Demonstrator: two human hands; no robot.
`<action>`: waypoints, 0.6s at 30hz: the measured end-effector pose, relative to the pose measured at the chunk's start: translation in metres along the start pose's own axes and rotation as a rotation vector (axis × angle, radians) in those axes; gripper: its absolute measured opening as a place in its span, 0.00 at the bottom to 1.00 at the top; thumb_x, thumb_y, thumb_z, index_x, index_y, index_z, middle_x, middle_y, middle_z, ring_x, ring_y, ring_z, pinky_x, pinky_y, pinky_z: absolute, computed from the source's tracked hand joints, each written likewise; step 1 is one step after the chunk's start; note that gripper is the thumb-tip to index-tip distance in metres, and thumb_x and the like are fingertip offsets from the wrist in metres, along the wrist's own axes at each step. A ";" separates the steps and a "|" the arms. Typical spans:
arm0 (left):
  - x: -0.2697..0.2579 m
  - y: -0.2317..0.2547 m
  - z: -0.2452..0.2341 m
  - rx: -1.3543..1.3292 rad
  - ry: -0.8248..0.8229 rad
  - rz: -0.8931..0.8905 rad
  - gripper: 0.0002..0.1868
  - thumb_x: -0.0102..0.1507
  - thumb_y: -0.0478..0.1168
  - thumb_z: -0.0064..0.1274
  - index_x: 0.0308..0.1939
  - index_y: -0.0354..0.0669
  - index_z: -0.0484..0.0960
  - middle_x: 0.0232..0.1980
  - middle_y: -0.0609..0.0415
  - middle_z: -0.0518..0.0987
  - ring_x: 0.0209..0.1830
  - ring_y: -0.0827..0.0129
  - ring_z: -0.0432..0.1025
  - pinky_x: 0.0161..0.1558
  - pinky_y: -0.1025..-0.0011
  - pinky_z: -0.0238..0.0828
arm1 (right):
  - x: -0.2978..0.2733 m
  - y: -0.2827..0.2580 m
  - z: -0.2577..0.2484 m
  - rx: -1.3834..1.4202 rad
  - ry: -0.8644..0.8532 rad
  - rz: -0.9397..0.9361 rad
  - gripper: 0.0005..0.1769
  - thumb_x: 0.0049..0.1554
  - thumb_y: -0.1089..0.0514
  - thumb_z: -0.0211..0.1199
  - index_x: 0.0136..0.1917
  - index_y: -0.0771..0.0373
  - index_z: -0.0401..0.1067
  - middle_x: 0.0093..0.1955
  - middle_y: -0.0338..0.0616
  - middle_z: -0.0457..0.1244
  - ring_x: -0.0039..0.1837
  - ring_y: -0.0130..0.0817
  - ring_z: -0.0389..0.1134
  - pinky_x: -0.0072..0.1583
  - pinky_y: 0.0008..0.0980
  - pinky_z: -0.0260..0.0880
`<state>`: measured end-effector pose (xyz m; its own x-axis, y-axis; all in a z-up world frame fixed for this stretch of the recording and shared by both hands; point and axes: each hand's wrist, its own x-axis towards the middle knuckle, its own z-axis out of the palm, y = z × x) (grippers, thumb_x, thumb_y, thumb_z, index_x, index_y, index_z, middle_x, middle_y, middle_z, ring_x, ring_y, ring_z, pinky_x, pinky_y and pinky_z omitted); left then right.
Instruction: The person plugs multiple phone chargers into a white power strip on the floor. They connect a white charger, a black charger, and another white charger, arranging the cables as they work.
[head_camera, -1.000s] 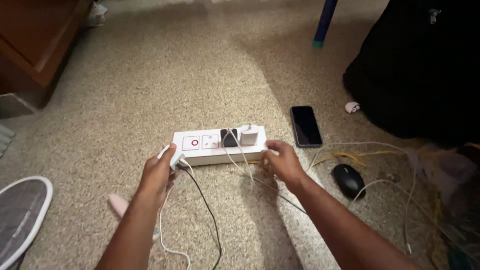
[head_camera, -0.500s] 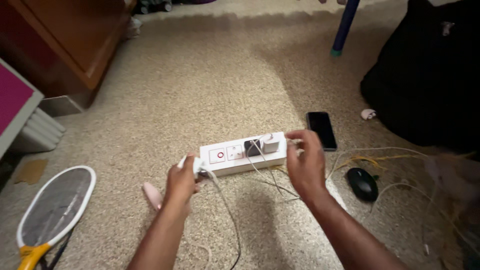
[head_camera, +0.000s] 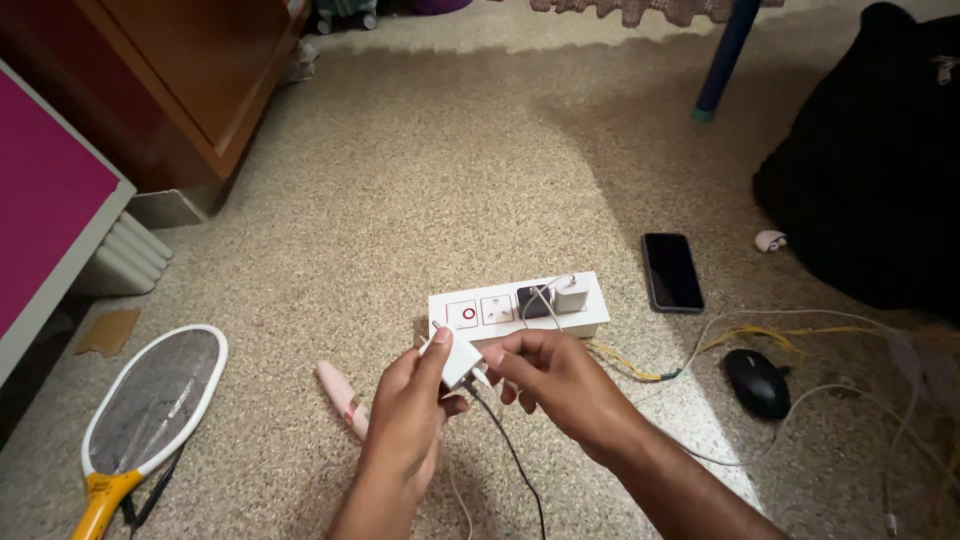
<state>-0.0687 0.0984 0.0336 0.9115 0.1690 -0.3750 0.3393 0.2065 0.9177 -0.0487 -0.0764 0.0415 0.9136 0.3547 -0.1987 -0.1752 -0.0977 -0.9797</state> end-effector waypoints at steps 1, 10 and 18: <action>0.004 -0.004 0.001 -0.096 -0.024 0.025 0.22 0.67 0.56 0.48 0.46 0.40 0.80 0.38 0.52 0.82 0.36 0.71 0.72 0.40 0.66 0.67 | 0.001 0.002 -0.001 0.041 -0.002 -0.005 0.17 0.58 0.47 0.64 0.45 0.63 0.78 0.35 0.41 0.67 0.36 0.27 0.65 0.39 0.29 0.65; 0.013 -0.016 0.002 0.090 0.100 0.080 0.25 0.66 0.58 0.50 0.49 0.37 0.82 0.40 0.47 0.83 0.40 0.66 0.76 0.47 0.67 0.73 | 0.003 0.015 0.003 -0.103 -0.087 -0.079 0.13 0.57 0.48 0.64 0.44 0.60 0.79 0.36 0.38 0.70 0.37 0.25 0.68 0.44 0.29 0.71; 0.006 0.016 0.000 0.020 0.302 0.062 0.25 0.66 0.57 0.46 0.48 0.39 0.81 0.42 0.50 0.81 0.39 0.67 0.74 0.44 0.68 0.74 | -0.007 0.003 0.009 -0.139 -0.002 -0.037 0.15 0.59 0.50 0.65 0.42 0.65 0.79 0.35 0.44 0.70 0.35 0.28 0.66 0.42 0.32 0.69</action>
